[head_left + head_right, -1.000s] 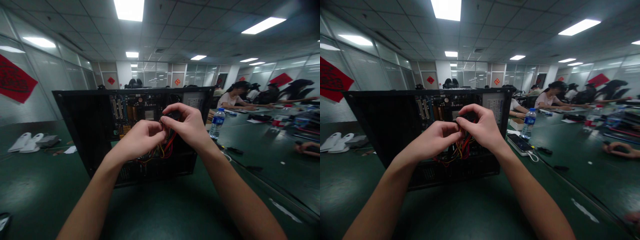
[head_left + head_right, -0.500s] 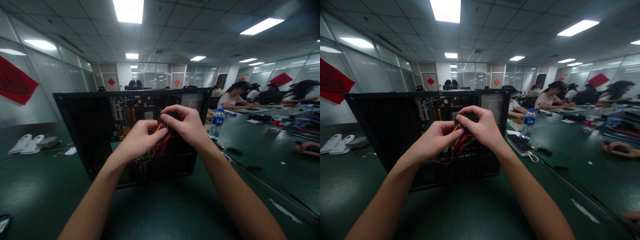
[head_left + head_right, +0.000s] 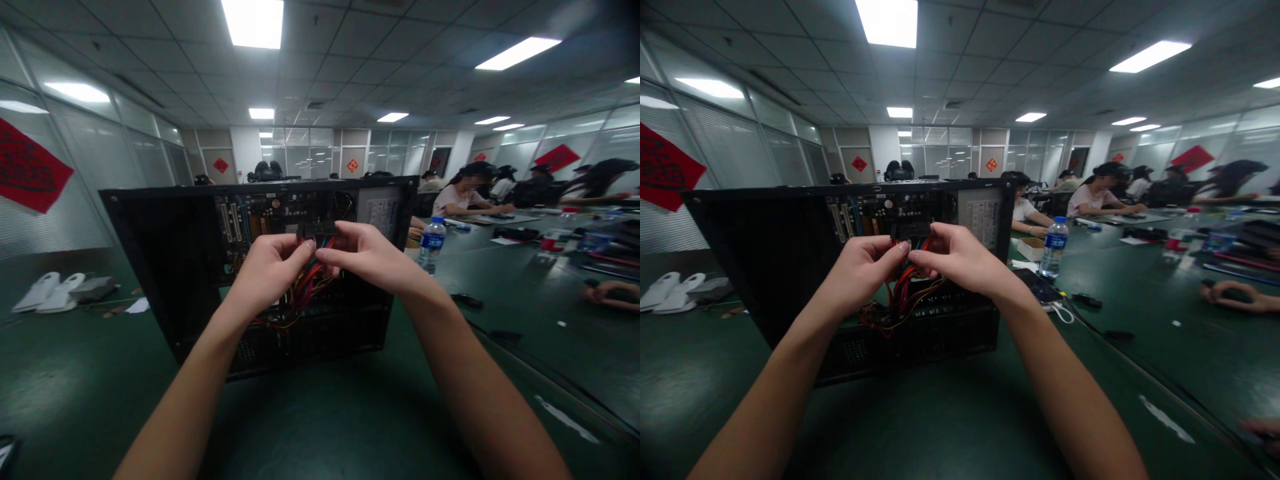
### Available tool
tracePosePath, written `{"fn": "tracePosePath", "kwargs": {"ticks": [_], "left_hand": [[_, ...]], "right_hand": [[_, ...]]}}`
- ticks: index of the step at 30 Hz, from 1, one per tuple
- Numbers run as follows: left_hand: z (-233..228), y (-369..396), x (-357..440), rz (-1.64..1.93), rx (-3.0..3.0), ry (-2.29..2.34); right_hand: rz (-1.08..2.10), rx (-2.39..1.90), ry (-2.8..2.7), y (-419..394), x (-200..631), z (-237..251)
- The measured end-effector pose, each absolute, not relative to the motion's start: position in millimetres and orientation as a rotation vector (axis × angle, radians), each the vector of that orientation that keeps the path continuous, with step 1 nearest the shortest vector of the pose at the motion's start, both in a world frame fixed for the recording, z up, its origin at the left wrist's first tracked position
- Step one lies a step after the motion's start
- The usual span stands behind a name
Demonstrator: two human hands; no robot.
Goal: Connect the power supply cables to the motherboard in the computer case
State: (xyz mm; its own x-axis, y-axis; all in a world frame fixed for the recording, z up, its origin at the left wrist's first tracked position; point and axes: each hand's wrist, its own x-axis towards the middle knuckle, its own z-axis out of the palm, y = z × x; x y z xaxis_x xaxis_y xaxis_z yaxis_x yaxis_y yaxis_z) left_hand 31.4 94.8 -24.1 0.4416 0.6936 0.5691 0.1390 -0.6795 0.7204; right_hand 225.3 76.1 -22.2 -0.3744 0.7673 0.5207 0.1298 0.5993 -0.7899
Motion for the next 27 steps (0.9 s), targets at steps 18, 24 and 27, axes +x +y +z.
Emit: {"fn": "tracePosePath", "kwargs": {"ticks": [18,24,27], "left_hand": [[-20,93,30,1.216,2.050,0.692],[-21,92,33,1.064,1.865,0.532],[-19,88,31,0.989,1.861,0.485]], "right_hand": [[0.878,-0.824,-1.896,68,221,-19],[0.909,-0.792,-1.992,57,237,-10],[0.970,-0.754,-2.015,58,244,-10]]}}
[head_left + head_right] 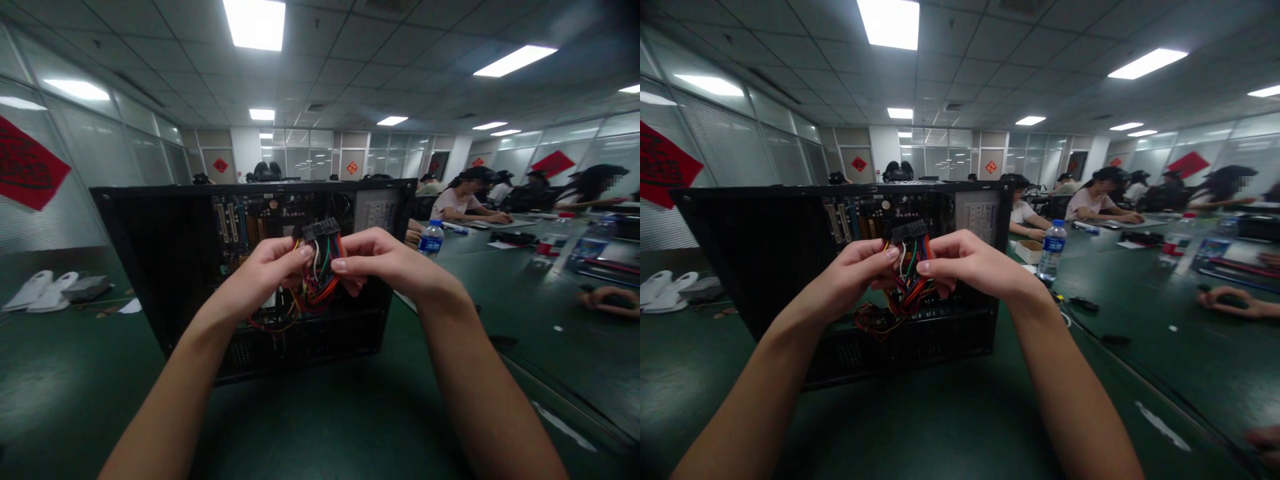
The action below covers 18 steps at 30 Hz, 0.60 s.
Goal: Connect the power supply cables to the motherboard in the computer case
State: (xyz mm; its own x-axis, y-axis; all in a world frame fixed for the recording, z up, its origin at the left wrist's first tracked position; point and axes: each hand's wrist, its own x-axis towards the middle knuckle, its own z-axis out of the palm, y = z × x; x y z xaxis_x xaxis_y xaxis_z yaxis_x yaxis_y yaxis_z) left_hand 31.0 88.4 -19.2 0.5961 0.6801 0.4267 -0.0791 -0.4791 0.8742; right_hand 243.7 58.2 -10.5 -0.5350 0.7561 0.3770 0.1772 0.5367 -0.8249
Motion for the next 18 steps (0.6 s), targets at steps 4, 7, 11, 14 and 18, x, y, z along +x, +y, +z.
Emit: {"fn": "tracePosePath", "kwargs": {"ticks": [4,7,11,14,18], "left_hand": [[-17,87,28,1.044,1.929,0.551],[-19,92,26,1.101,1.976,0.640],[-21,100,24,1.145,1.977,0.692],[-21,100,25,1.161,2.002,0.706],[-20,97,27,1.142,2.011,0.691]], "right_hand": [[0.935,-0.767,-1.993,67,241,-16],[0.833,-0.855,-1.965,69,231,-18],[0.773,-0.872,-1.938,64,220,-18],[0.759,-0.887,-1.927,65,217,-19],[0.816,-0.895,-1.961,70,216,-22]]}}
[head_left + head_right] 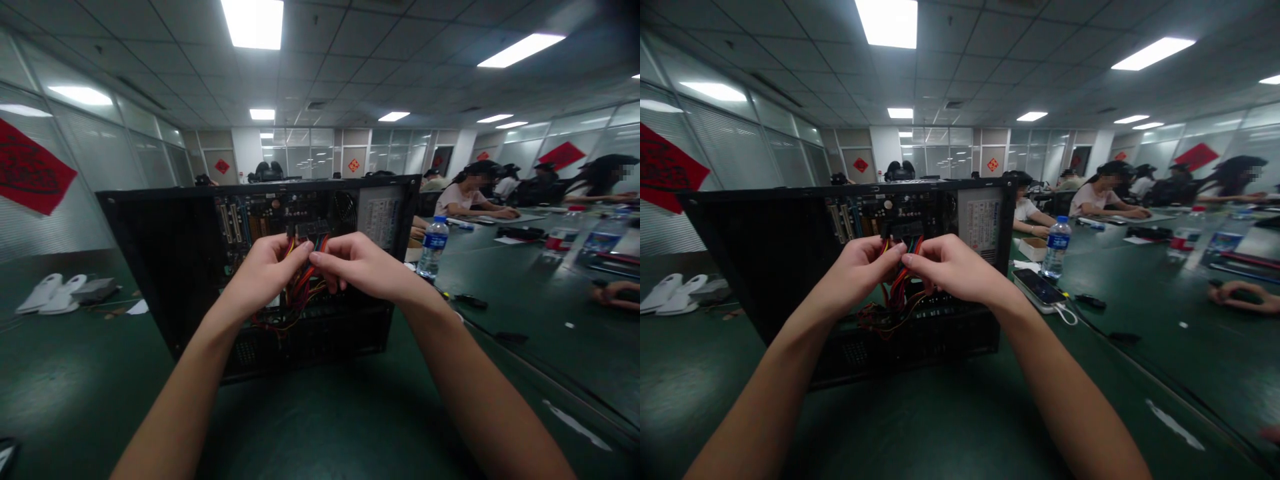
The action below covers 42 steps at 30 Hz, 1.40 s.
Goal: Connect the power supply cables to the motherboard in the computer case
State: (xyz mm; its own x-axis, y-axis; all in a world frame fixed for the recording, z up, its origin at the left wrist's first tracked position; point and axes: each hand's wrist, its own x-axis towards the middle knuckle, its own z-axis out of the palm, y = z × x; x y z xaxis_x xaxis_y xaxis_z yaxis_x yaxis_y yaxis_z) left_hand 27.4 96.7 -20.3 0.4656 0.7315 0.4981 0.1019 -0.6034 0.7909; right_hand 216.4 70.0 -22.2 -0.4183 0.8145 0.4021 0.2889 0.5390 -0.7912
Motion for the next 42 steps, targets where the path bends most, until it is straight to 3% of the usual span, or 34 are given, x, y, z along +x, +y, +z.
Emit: {"fn": "tracePosePath", "kwargs": {"ticks": [5,12,20,33,42], "left_hand": [[-22,92,33,1.256,1.941,0.694],[-27,95,36,1.465,1.898,0.797],[-24,97,32,1.633,1.673,0.737],[-24,102,21,1.054,1.907,0.647],[-18,98,17,0.961,2.064,0.679]], "right_hand": [[0.798,-0.872,-1.981,70,218,-21],[0.379,-1.032,-1.974,66,220,-21],[0.845,-0.870,-1.885,70,204,-28],[0.781,-0.793,-1.702,77,203,-30],[0.762,-0.766,-1.592,85,206,-31]]}}
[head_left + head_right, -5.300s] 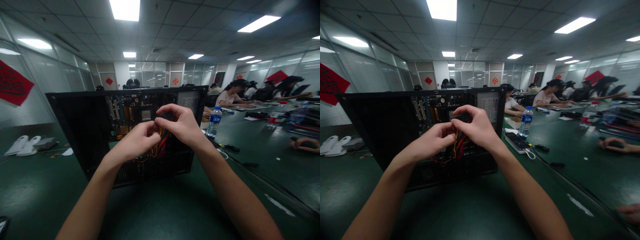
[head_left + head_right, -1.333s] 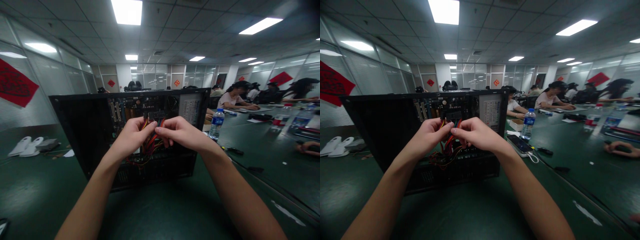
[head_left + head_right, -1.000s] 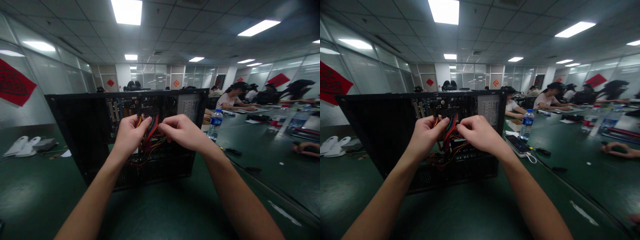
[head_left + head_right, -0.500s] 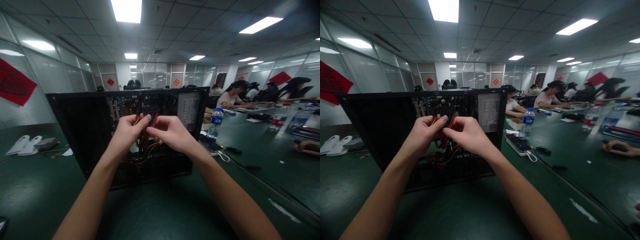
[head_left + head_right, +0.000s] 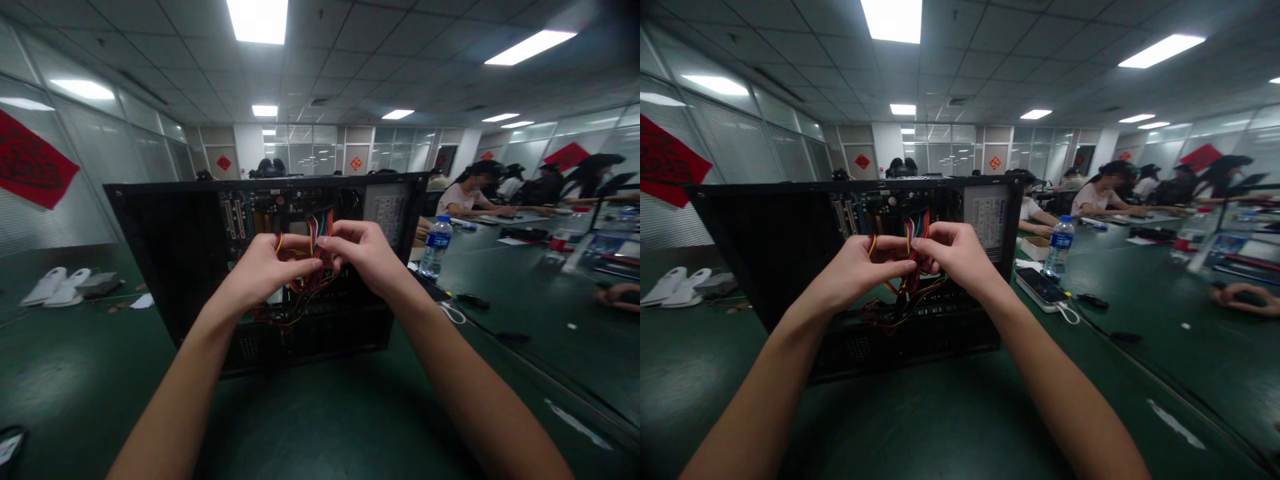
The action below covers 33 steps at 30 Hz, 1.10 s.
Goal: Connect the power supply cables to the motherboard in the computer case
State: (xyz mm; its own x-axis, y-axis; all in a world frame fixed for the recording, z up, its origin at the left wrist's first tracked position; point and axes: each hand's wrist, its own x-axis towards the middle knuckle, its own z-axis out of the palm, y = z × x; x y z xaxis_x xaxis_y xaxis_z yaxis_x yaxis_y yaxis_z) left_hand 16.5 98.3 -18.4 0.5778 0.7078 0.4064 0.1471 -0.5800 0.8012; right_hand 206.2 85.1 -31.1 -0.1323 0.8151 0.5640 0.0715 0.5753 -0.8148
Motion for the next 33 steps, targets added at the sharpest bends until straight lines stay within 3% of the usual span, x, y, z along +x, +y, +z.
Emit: {"fn": "tracePosePath", "kwargs": {"ticks": [17,33], "left_hand": [[-16,89,15,1.050,2.512,0.856],[-22,97,7,0.722,1.891,0.620]], "right_hand": [[0.519,-0.809,-1.703,91,208,-40],[0.467,-0.790,-1.862,72,210,-28]]}}
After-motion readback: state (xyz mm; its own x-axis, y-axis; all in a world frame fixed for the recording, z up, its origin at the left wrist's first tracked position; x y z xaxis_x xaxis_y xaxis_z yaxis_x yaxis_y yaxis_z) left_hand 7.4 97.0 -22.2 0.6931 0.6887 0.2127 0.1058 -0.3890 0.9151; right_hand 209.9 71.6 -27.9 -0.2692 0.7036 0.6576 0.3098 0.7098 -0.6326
